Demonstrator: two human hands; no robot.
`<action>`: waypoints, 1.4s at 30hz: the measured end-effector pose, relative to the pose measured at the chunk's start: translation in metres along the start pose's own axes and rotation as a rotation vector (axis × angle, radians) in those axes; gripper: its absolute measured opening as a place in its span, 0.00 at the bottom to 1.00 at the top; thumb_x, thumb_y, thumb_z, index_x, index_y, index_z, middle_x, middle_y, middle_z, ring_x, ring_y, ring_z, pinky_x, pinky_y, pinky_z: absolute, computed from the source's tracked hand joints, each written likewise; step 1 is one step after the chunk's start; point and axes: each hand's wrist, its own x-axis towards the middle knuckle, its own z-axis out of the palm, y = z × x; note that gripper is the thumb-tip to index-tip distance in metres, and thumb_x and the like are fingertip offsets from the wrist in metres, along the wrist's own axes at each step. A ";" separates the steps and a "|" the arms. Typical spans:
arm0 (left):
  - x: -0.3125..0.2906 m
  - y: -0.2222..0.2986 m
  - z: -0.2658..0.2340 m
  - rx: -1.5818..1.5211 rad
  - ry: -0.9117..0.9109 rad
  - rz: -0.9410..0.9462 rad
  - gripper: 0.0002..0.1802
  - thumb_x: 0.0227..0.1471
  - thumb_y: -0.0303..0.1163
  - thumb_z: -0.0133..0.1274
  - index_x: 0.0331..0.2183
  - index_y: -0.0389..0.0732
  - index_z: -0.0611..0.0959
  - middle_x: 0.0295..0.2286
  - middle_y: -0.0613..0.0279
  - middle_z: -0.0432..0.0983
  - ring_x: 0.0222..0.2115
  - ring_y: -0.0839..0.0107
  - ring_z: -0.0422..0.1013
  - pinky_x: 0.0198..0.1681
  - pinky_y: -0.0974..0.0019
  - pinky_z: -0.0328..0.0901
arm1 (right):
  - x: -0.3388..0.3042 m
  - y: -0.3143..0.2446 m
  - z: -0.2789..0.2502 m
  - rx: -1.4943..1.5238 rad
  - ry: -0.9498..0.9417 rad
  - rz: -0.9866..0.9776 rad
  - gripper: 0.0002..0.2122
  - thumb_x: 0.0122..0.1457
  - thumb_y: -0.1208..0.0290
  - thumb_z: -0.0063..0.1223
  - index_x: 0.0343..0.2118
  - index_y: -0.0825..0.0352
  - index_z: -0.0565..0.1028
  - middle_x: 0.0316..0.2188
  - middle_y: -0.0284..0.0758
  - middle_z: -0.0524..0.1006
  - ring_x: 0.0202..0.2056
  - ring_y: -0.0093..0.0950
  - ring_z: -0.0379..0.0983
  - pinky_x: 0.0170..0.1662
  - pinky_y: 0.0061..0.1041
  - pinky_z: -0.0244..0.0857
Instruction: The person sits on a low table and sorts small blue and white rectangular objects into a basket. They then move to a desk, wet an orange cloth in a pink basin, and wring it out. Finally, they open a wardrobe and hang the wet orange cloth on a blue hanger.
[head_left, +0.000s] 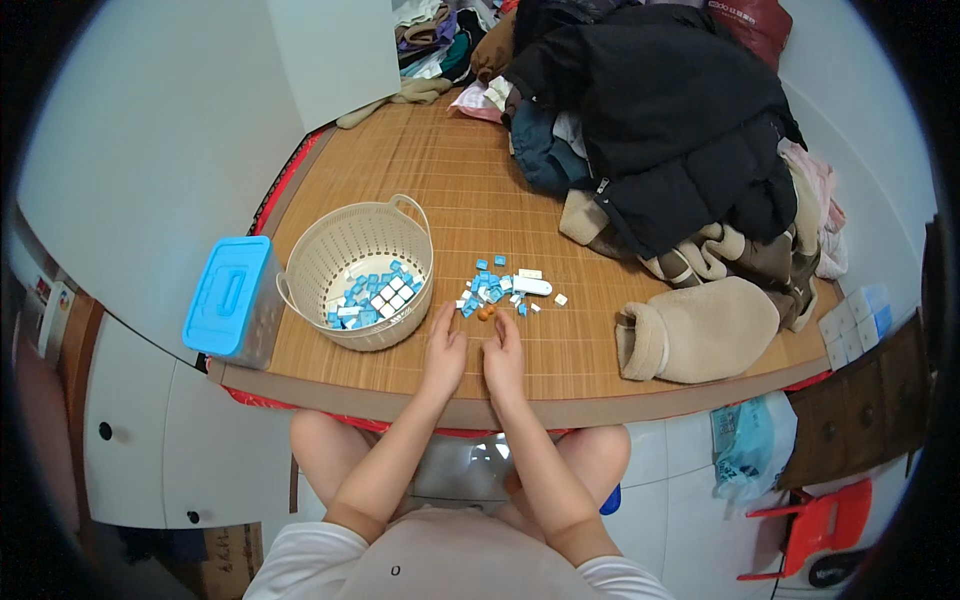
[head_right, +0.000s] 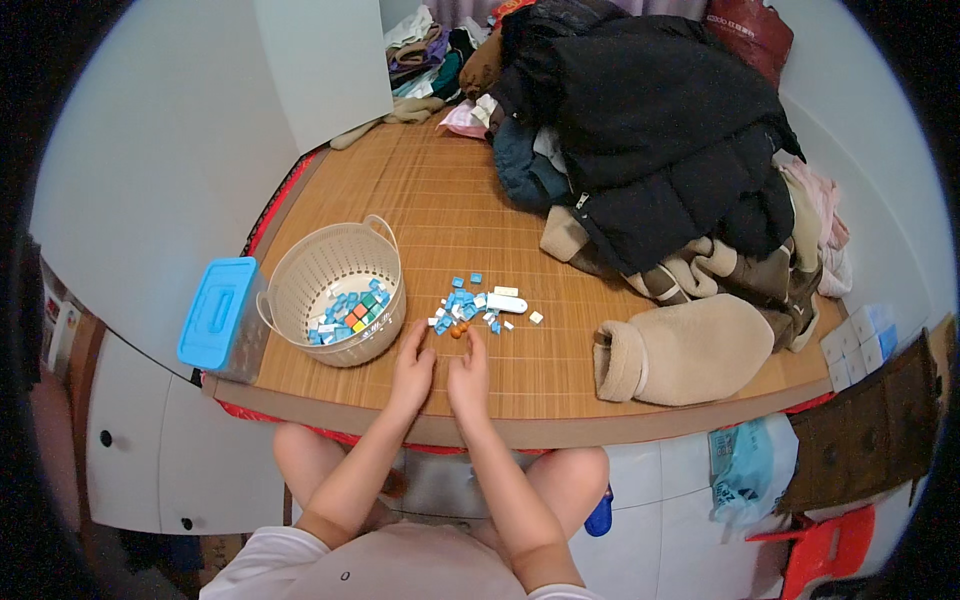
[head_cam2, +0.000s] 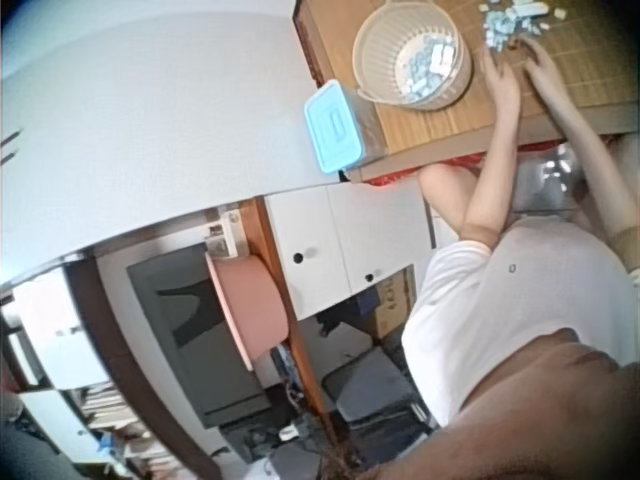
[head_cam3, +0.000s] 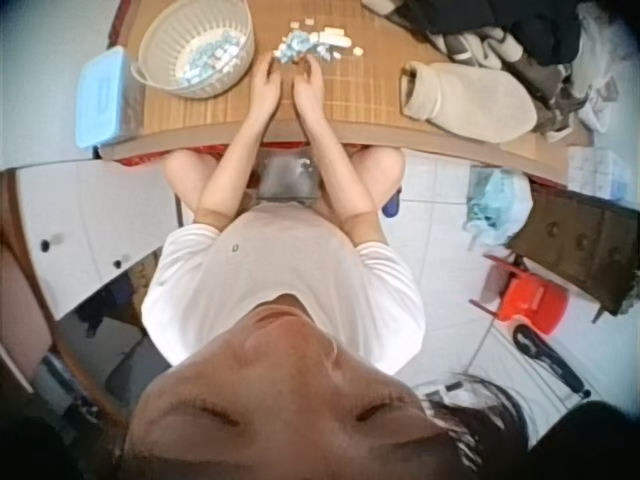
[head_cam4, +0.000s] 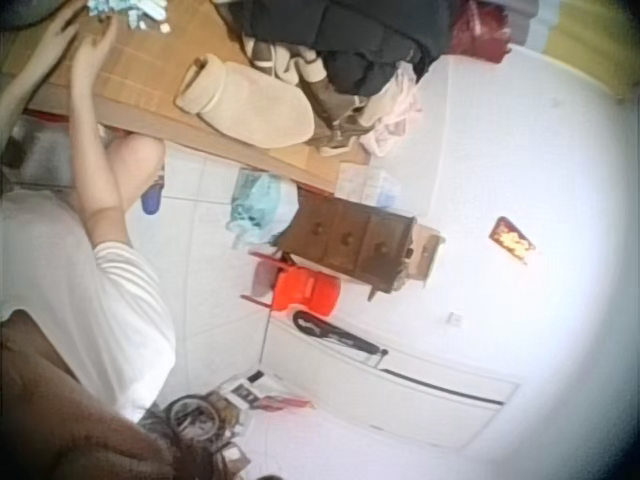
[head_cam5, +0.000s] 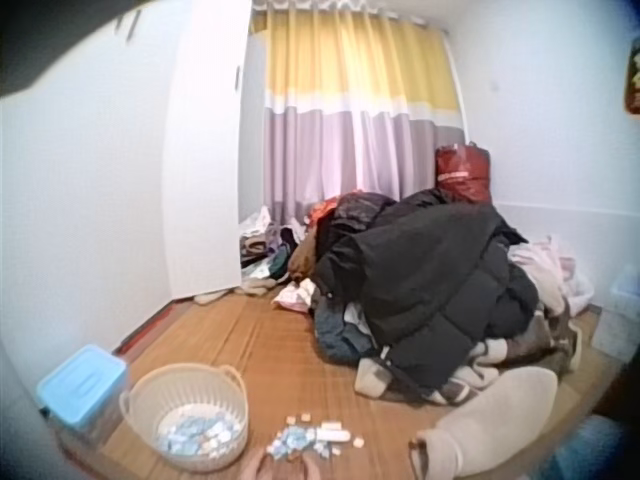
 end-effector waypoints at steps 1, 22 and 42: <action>0.001 0.000 -0.002 0.031 0.019 0.028 0.29 0.47 0.21 0.41 0.54 0.35 0.63 0.56 0.49 0.53 0.58 0.60 0.51 0.59 0.65 0.46 | 0.001 0.002 0.003 0.003 0.005 -0.008 0.26 0.49 0.83 0.37 0.56 0.71 0.58 0.56 0.43 0.59 0.59 0.35 0.52 0.59 0.27 0.46; -0.002 -0.007 0.011 -0.144 -0.072 -0.044 0.22 0.50 0.20 0.36 0.48 0.31 0.70 0.47 0.50 0.67 0.49 0.64 0.63 0.53 0.67 0.55 | -0.003 0.003 0.005 -0.165 -0.068 -0.026 0.23 0.49 0.82 0.39 0.52 0.77 0.61 0.55 0.48 0.59 0.58 0.39 0.53 0.60 0.30 0.45; -0.014 -0.006 0.012 -0.386 -0.052 -0.123 0.18 0.56 0.24 0.38 0.48 0.33 0.70 0.41 0.58 0.70 0.41 0.75 0.66 0.46 0.74 0.61 | -0.032 -0.008 0.009 -0.001 -0.075 -0.004 0.25 0.48 0.87 0.35 0.53 0.77 0.58 0.56 0.47 0.57 0.58 0.35 0.54 0.59 0.27 0.49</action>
